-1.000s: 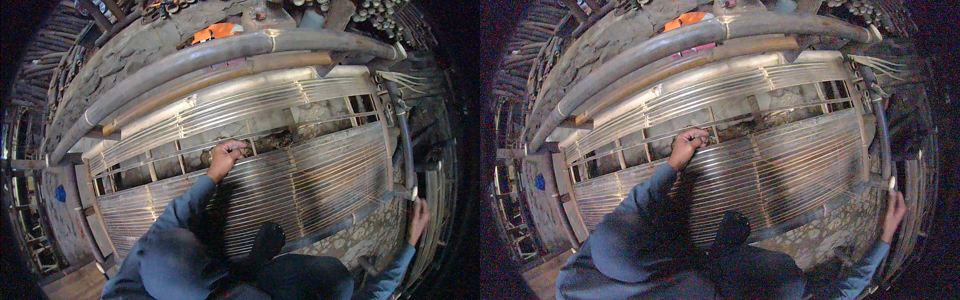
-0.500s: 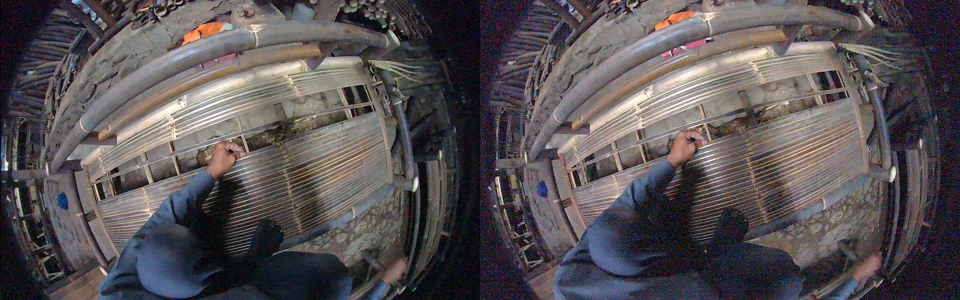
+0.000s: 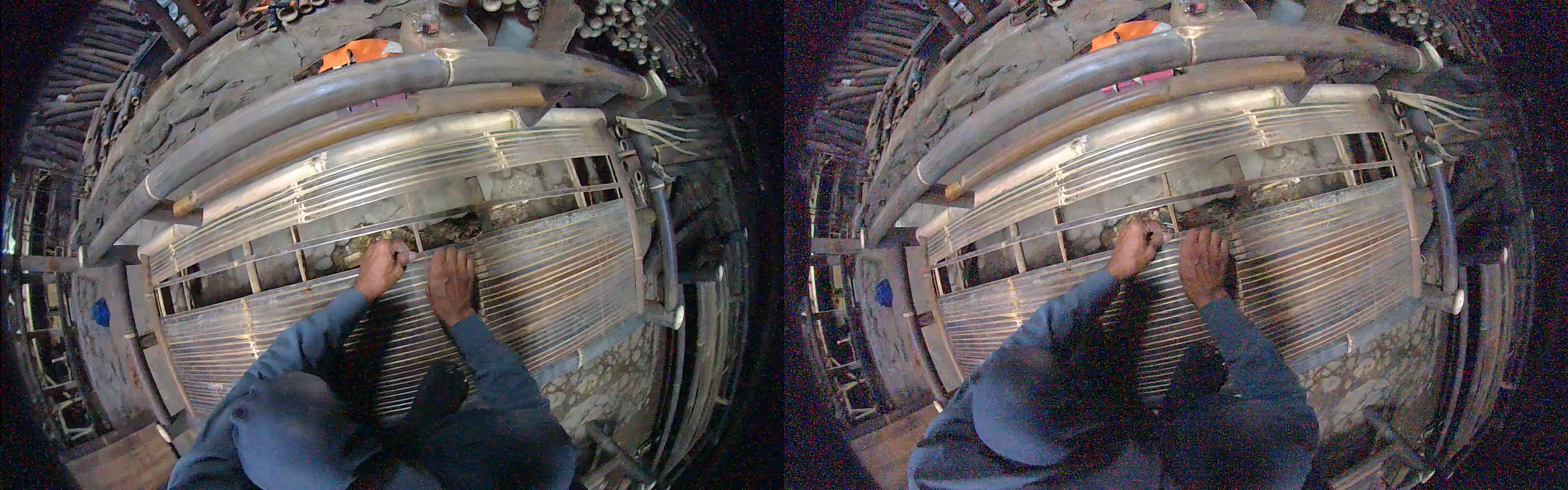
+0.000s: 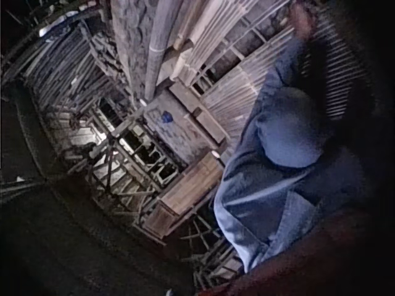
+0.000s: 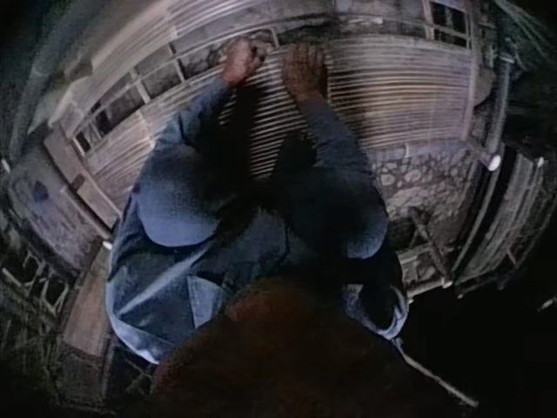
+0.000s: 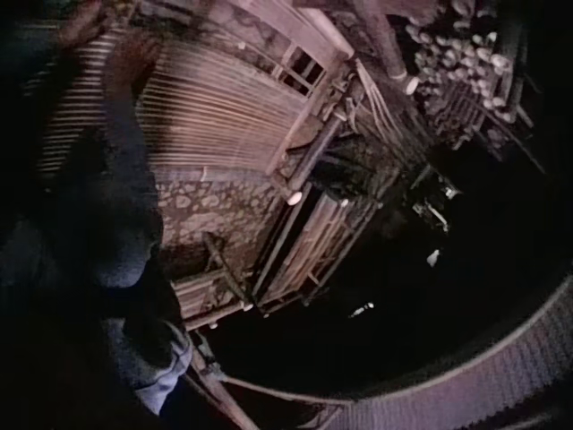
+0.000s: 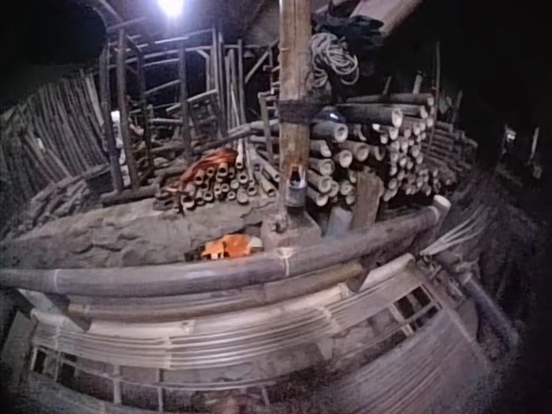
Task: The person weaves bamboo slats together using thin strips of material, tying knots and securing the rows to a larger bamboo frame.
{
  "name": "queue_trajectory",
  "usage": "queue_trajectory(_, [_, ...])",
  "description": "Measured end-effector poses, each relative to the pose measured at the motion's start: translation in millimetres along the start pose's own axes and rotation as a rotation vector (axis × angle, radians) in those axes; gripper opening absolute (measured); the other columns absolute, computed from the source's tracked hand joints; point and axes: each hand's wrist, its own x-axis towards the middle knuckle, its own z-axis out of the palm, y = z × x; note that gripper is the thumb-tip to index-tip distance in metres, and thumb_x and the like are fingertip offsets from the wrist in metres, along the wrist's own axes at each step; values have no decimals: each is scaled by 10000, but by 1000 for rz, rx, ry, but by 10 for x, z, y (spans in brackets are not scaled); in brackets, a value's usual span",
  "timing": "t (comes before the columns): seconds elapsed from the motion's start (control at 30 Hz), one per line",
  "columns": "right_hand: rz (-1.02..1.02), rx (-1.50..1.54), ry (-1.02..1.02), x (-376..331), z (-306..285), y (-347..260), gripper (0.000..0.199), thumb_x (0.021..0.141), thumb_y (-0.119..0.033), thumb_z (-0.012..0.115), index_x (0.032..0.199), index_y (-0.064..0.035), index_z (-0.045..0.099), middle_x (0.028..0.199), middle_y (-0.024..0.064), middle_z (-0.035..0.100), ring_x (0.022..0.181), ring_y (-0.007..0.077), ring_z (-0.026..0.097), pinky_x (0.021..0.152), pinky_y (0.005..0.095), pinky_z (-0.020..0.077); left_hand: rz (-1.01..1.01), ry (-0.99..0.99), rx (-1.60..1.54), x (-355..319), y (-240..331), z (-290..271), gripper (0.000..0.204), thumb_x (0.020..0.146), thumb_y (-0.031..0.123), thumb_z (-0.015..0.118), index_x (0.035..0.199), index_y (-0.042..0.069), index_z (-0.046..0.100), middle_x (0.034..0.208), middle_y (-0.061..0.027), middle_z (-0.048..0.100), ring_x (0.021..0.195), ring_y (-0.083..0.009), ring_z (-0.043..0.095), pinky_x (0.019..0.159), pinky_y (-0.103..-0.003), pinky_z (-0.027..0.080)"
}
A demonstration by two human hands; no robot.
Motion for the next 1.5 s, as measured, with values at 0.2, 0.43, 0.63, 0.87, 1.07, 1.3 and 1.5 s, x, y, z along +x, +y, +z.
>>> queue_trajectory(0.2, [-51, 446, -260, -145, 132, 514, 146, 969, -152, 527, 985, -9, 553, 903, 108, 606, 788, 252, 612, 697, 412, 501, 24, -100, -151, 69, 87, 91, 205, 894, 205, 679, 939, 4, 686, 854, -253, 654, 845, -446, 623, 761, -500, 491])
queue_trajectory(0.43, [319, 1161, -521, -637, -1126, 1255, 153, 939, -115, 631, 1042, -18, 688, 1024, 56, 697, 973, 147, 637, 865, 290, 499, 657, 75, -1, -106, 606, 124, 386, 883, 293, 685, 1173, 45, 629, 1090, -164, 623, 1101, -370, 546, 944, -498, 418])
queue_trajectory(0.63, [847, 1611, -525, -875, -1169, 1011, 95, 919, -37, 565, 962, -31, 650, 860, 20, 635, 637, 38, 497, 479, 193, 393, 439, -213, 55, -257, 598, 467, 290, 923, 344, 650, 877, 60, 680, 788, -126, 628, 822, -344, 597, 862, -450, 424])
queue_trajectory(0.87, [789, 1351, -446, -1001, -1534, 1208, 75, 940, -88, 590, 931, -36, 643, 724, -43, 550, 529, 6, 366, 437, 172, 273, 371, -242, -168, -260, 808, 382, 222, 927, 248, 649, 942, 29, 684, 841, -173, 656, 864, -393, 615, 822, -468, 469])
queue_trajectory(1.07, [752, 1624, -296, -1142, -1645, 1773, 122, 959, -153, 621, 909, -42, 637, 742, -14, 586, 608, 58, 469, 560, 242, 409, 211, 216, -59, 271, 305, -299, 231, 882, 138, 642, 1078, 21, 673, 1078, -214, 672, 1046, -422, 606, 914, -466, 481])
queue_trajectory(1.3, [502, 1871, 210, -366, -1727, 1277, 161, 964, -156, 592, 885, -18, 613, 811, 89, 567, 754, 199, 589, 829, 354, 503, 111, 4, 58, 490, 51, -182, 180, 889, 186, 647, 949, 42, 735, 834, -205, 701, 814, -363, 690, 760, -434, 524])
queue_trajectory(1.5, [-218, 970, -184, 842, -1030, 785, 167, 927, -121, 577, 1001, 13, 643, 810, 145, 654, 775, 252, 659, 681, 424, 513, -106, -177, -183, 531, -186, -84, 167, 887, 141, 641, 902, 5, 737, 763, -118, 711, 713, -193, 660, 696, -347, 516])
